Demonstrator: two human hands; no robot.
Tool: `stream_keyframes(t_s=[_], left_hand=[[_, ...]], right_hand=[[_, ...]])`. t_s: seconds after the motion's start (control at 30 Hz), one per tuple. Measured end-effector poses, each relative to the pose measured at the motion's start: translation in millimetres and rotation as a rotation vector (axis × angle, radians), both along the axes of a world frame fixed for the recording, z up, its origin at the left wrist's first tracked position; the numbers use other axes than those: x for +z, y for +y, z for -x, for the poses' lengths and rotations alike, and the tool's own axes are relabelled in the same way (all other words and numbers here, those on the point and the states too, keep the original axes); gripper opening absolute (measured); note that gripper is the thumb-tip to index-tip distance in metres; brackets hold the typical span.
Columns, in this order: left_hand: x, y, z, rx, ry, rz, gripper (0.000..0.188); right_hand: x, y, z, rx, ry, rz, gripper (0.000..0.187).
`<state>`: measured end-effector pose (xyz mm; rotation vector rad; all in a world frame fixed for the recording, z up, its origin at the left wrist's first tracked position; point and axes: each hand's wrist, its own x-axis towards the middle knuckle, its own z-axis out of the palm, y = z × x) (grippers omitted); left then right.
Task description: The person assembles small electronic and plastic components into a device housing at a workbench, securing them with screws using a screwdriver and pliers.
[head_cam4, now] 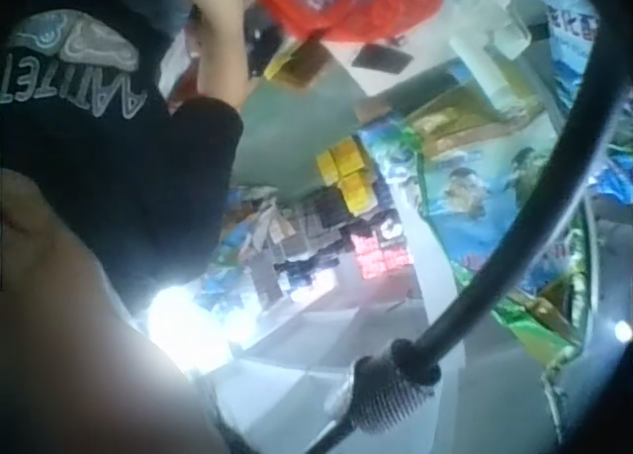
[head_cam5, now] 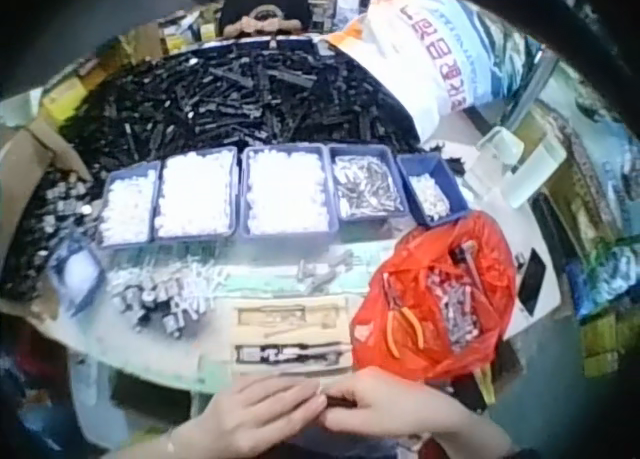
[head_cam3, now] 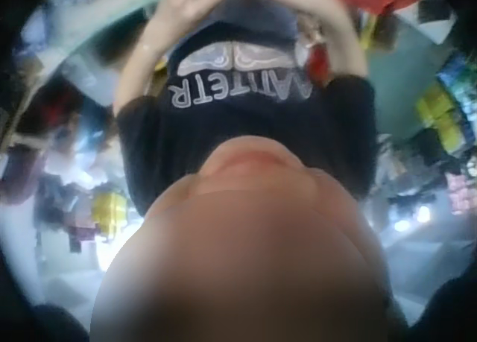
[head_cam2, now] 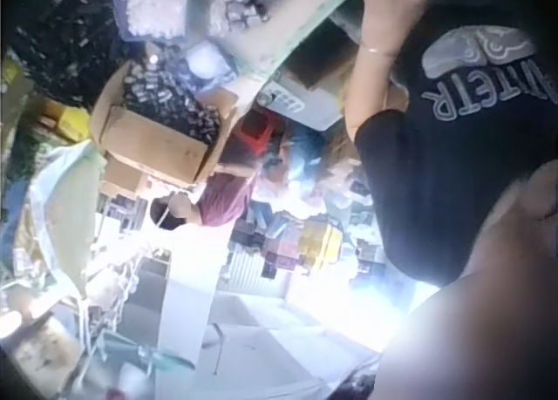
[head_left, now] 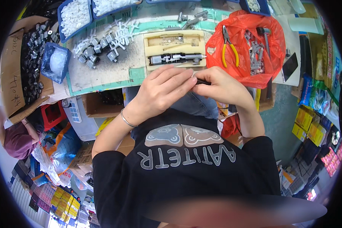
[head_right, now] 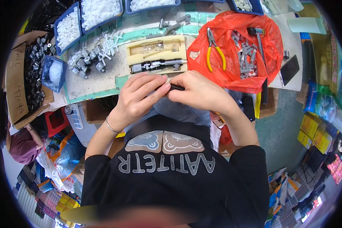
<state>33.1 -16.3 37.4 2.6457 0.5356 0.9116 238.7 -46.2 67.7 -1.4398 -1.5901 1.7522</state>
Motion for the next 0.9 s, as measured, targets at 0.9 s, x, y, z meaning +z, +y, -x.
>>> stream_keyframes(t_s=[0.9], left_hand=[[-15.0, 26.6, 10.7, 0.222, 0.137, 0.199, 0.029]], right_hand=[[-48.5, 18.8, -160.4, -0.798, -1.159, -0.891, 0.032]])
